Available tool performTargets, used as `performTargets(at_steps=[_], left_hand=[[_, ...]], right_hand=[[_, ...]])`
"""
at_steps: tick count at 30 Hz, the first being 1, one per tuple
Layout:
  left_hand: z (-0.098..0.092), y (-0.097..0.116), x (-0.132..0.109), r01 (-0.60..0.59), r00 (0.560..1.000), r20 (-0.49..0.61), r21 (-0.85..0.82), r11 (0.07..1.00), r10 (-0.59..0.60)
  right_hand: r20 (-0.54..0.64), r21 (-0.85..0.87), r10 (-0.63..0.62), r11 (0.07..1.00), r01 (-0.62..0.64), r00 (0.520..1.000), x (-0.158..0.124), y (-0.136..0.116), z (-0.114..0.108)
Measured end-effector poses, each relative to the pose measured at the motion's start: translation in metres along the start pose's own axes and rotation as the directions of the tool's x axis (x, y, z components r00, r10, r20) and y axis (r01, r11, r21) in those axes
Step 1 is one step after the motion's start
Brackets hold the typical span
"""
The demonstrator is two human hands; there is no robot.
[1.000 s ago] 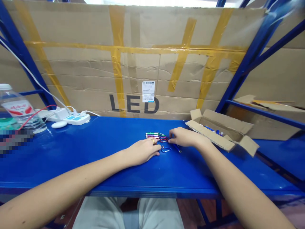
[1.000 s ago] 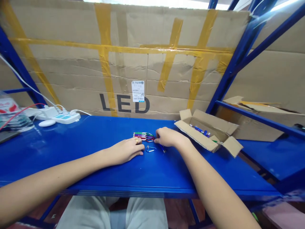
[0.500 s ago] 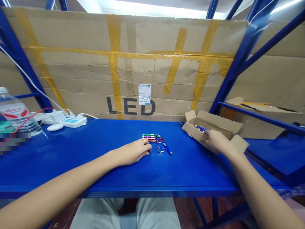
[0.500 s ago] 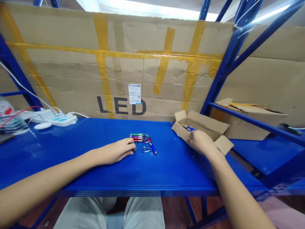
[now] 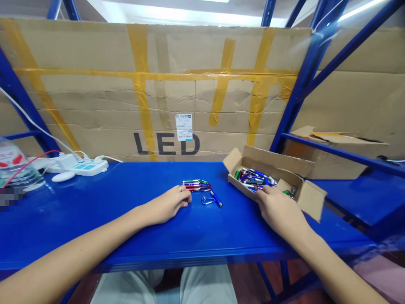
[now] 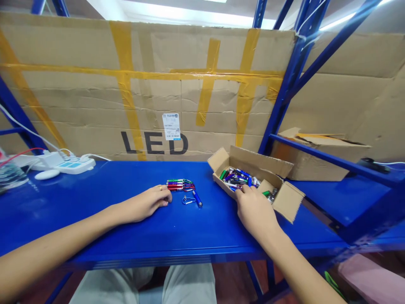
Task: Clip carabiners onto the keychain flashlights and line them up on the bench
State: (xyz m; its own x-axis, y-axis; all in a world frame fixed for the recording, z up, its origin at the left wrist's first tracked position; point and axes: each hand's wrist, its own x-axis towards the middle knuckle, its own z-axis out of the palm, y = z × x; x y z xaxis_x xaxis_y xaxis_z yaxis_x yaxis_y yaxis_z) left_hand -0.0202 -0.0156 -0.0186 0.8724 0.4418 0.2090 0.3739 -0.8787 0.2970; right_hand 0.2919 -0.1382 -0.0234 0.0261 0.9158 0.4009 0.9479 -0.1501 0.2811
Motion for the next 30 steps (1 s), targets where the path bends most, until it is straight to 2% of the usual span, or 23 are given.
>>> performTargets(at_steps=[2, 5, 8, 11, 16, 23, 30], left_hand=[[0.001, -0.001, -0.002, -0.015, 1.000, -0.015, 0.047, 0.999, 0.015], [0.003, -0.005, -0.004, -0.036, 0.998, -0.038, 0.226, 0.974, 0.046], [0.005, -0.011, -0.003, -0.063, 0.997, -0.012, 0.378, 0.924, 0.073], [0.007, -0.015, 0.000, -0.082, 0.997, 0.028, 0.434, 0.897, 0.078], [0.007, -0.015, -0.001, -0.093, 0.996, 0.023, 0.337, 0.937, 0.091], [0.003, -0.010, -0.003, -0.134, 0.991, 0.012, 0.120, 0.984, 0.134], [0.002, -0.008, -0.003, -0.060, 0.997, 0.058, 0.035, 0.998, 0.058]], right_hand=[[-0.029, -0.009, -0.020, 1.000, 0.019, 0.999, -0.006, -0.001, 0.001], [-0.052, -0.018, -0.035, 0.999, 0.035, 0.998, -0.015, -0.002, 0.002], [-0.066, -0.012, -0.055, 0.998, 0.054, 0.996, -0.022, -0.005, 0.000], [-0.078, 0.007, -0.079, 0.997, 0.079, 0.994, -0.027, -0.008, -0.002], [-0.093, 0.029, -0.107, 0.993, 0.111, 0.990, -0.027, -0.014, -0.003], [-0.081, 0.065, -0.113, 0.991, 0.118, 0.990, -0.010, -0.025, -0.002], [-0.049, 0.073, -0.123, 0.989, 0.126, 0.991, 0.007, -0.030, -0.003]])
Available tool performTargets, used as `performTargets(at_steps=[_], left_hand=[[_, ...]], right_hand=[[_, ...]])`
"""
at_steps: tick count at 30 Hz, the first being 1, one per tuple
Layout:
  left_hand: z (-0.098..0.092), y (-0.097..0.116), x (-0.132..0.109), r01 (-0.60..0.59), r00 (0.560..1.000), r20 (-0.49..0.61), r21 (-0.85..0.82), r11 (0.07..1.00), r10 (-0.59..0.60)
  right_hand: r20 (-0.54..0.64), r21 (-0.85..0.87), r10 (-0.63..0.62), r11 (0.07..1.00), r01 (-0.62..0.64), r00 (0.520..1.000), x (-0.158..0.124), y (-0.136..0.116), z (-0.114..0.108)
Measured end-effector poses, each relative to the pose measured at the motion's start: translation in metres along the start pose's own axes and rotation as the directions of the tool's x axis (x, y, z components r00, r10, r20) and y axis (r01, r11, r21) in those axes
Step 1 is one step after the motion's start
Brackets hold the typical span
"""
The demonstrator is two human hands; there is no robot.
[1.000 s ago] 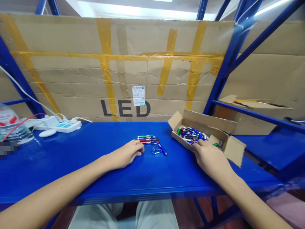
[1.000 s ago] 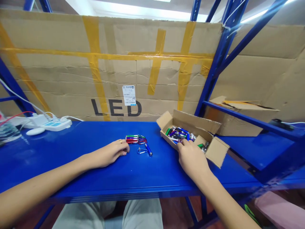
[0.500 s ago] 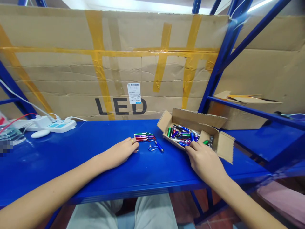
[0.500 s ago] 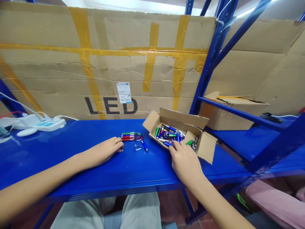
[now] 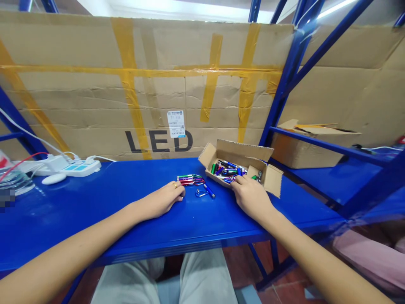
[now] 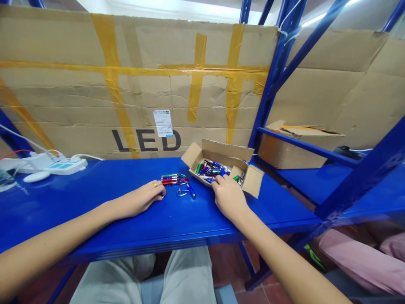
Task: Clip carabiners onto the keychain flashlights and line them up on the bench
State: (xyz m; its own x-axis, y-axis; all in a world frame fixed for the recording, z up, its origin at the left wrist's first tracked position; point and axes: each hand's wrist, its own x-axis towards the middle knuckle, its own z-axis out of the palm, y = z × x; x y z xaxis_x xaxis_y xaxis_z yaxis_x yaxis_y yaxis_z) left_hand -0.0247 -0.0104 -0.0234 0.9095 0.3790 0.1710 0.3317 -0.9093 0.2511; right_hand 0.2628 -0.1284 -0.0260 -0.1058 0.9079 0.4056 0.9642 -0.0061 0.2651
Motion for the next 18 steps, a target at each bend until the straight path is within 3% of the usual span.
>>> performTargets(at_steps=[18], left_hand=[[-0.004, 0.010, -0.002, 0.039, 0.999, 0.041, -0.090, 0.995, -0.035]], right_hand=[[-0.107, -0.032, 0.012, 0.999, -0.016, 0.994, -0.004, -0.004, 0.012]])
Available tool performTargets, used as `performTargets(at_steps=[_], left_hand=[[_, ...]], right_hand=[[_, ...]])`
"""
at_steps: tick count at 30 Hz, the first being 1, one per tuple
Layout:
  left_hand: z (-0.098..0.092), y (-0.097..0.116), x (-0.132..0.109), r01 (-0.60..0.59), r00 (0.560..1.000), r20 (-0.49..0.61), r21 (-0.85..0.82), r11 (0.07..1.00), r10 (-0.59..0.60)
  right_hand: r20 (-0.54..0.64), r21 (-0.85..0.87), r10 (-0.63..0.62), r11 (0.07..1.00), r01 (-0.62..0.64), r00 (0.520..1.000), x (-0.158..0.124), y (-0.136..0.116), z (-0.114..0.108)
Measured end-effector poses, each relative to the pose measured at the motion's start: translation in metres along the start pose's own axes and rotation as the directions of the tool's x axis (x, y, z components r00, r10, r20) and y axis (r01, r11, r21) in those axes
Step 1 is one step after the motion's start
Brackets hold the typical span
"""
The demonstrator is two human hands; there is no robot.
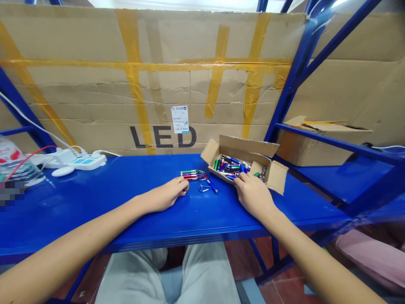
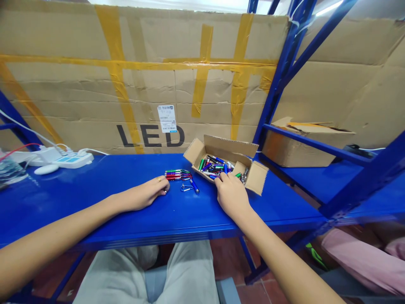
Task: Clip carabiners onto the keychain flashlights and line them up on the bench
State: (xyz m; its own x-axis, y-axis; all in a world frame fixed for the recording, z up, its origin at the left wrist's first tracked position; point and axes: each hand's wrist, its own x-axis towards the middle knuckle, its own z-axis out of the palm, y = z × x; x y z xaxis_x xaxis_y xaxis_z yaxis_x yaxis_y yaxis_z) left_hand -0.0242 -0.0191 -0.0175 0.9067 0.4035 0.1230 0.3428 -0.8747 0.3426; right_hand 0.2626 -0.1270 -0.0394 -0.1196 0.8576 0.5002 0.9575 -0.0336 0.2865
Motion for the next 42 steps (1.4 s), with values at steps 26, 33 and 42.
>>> performTargets(at_steps=[26, 33, 42], left_hand=[[-0.017, 0.019, 0.183, -0.164, 0.967, -0.100, 0.463, 0.871, 0.236], [-0.029, 0.026, 0.168, -0.178, 0.968, -0.060, 0.522, 0.834, 0.244], [-0.048, 0.008, 0.032, 0.112, 0.994, -0.025, 0.334, 0.936, -0.110]], right_hand=[[-0.004, 0.023, -0.007, 1.000, 0.007, 1.000, -0.004, -0.001, -0.001], [-0.018, 0.029, 0.006, 1.000, -0.006, 1.000, -0.004, 0.000, 0.003], [-0.015, 0.020, -0.012, 1.000, 0.013, 1.000, -0.004, 0.000, 0.002]])
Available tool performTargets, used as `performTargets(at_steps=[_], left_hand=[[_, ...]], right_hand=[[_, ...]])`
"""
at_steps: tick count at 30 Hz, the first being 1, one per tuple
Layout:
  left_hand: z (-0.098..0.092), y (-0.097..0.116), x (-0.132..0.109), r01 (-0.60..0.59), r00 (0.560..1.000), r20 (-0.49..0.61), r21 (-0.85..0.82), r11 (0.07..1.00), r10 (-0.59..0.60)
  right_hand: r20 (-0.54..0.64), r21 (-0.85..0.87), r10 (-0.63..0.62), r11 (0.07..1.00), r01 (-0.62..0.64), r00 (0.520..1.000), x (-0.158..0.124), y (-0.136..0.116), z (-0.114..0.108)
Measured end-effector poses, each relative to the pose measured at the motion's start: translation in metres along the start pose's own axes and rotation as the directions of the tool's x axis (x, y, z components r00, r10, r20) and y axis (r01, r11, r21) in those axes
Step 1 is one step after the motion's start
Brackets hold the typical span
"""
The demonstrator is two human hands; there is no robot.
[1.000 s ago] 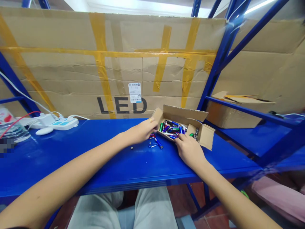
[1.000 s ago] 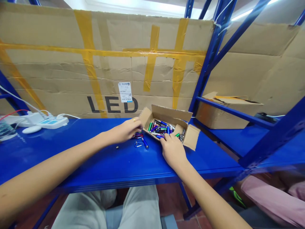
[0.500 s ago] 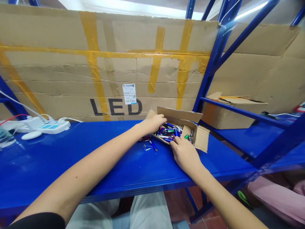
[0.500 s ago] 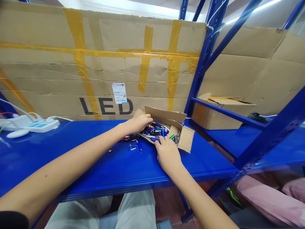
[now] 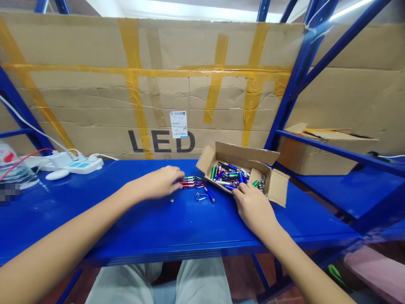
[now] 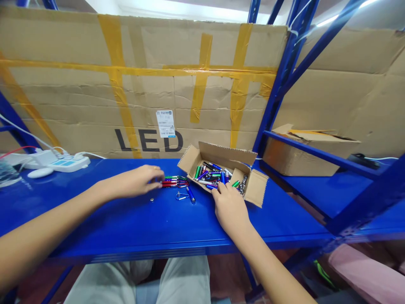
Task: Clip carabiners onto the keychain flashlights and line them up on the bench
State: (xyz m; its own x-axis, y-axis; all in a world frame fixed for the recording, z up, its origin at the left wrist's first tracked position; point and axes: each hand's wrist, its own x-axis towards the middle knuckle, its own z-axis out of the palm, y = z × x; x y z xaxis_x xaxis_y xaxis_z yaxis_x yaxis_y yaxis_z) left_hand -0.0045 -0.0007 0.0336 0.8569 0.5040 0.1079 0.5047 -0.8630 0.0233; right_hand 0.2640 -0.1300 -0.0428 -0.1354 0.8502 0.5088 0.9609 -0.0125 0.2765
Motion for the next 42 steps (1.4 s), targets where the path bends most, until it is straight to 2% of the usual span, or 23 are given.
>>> performTargets(at_steps=[3, 7, 10, 13, 14, 16, 18, 20, 21, 23, 25, 26, 28, 30, 33, 38, 42], left_hand=[[0.021, -0.002, -0.027, 0.056, 0.995, 0.090, -0.086, 0.995, -0.049], [0.041, 0.005, -0.034, 0.081, 0.995, 0.062, -0.142, 0.986, -0.073], [0.040, 0.006, -0.033, 0.117, 0.991, 0.080, -0.206, 0.971, -0.103], [0.027, 0.009, -0.026, 0.127, 0.989, 0.108, -0.277, 0.952, -0.100], [0.021, 0.011, -0.020, 0.093, 0.994, 0.086, -0.287, 0.953, -0.071], [0.006, 0.020, -0.001, -0.058, 0.998, -0.020, -0.240, 0.969, 0.054], [-0.006, 0.032, 0.027, -0.183, 0.976, -0.143, -0.115, 0.976, 0.166], [-0.013, 0.045, 0.060, -0.235, 0.955, -0.182, 0.009, 0.972, 0.233], [-0.015, 0.051, 0.075, -0.237, 0.957, -0.161, 0.055, 0.970, 0.243], [-0.014, 0.061, 0.103, -0.235, 0.969, -0.042, 0.129, 0.963, 0.242], [-0.010, 0.068, 0.123, -0.193, 0.981, 0.072, 0.193, 0.962, 0.182], [-0.007, 0.069, 0.131, -0.188, 0.981, 0.079, 0.218, 0.958, 0.174], [-0.001, 0.069, 0.143, -0.208, 0.978, 0.024, 0.226, 0.952, 0.208], [0.005, 0.067, 0.152, -0.245, 0.967, -0.021, 0.165, 0.955, 0.252], [0.013, 0.064, 0.160, -0.301, 0.953, 0.001, 0.084, 0.950, 0.302], [0.021, 0.064, 0.164, -0.273, 0.962, 0.018, 0.022, 0.962, 0.272], [0.020, 0.063, 0.172, -0.256, 0.966, -0.001, -0.103, 0.961, 0.257]], right_hand=[[-0.025, -0.006, -0.011, 1.000, 0.011, 1.000, -0.001, 0.000, 0.001], [-0.039, -0.013, -0.010, 1.000, 0.009, 0.999, -0.001, 0.000, 0.001], [-0.029, -0.010, -0.006, 1.000, 0.006, 1.000, 0.000, -0.001, 0.000], [-0.019, -0.006, 0.000, 1.000, 0.000, 1.000, 0.000, -0.001, 0.000], [-0.015, -0.004, 0.002, 1.000, -0.002, 1.000, 0.000, -0.001, 0.000], [-0.009, -0.001, 0.004, 1.000, -0.004, 1.000, 0.000, -0.001, 0.000], [-0.007, 0.001, 0.010, 1.000, -0.010, 1.000, 0.000, 0.000, 0.001], [-0.011, 0.003, 0.016, 1.000, -0.016, 1.000, 0.000, -0.001, 0.001], [-0.013, 0.004, 0.018, 1.000, -0.018, 1.000, 0.000, -0.001, 0.001], [-0.012, 0.006, 0.019, 1.000, -0.019, 1.000, 0.001, -0.001, 0.001], [-0.009, 0.004, 0.012, 1.000, -0.012, 1.000, 0.001, 0.000, 0.001], [-0.007, 0.003, 0.009, 1.000, -0.009, 1.000, 0.001, 0.000, 0.001], [-0.007, 0.000, 0.007, 1.000, -0.007, 1.000, 0.001, 0.000, 0.002], [-0.010, 0.002, 0.015, 1.000, -0.014, 1.000, 0.001, 0.001, 0.002], [-0.013, 0.008, 0.020, 1.000, -0.020, 1.000, 0.001, 0.001, 0.003], [-0.017, 0.006, 0.017, 1.000, -0.017, 1.000, 0.001, 0.001, 0.004], [-0.006, 0.012, 0.020, 1.000, -0.020, 1.000, 0.001, 0.001, 0.003]])
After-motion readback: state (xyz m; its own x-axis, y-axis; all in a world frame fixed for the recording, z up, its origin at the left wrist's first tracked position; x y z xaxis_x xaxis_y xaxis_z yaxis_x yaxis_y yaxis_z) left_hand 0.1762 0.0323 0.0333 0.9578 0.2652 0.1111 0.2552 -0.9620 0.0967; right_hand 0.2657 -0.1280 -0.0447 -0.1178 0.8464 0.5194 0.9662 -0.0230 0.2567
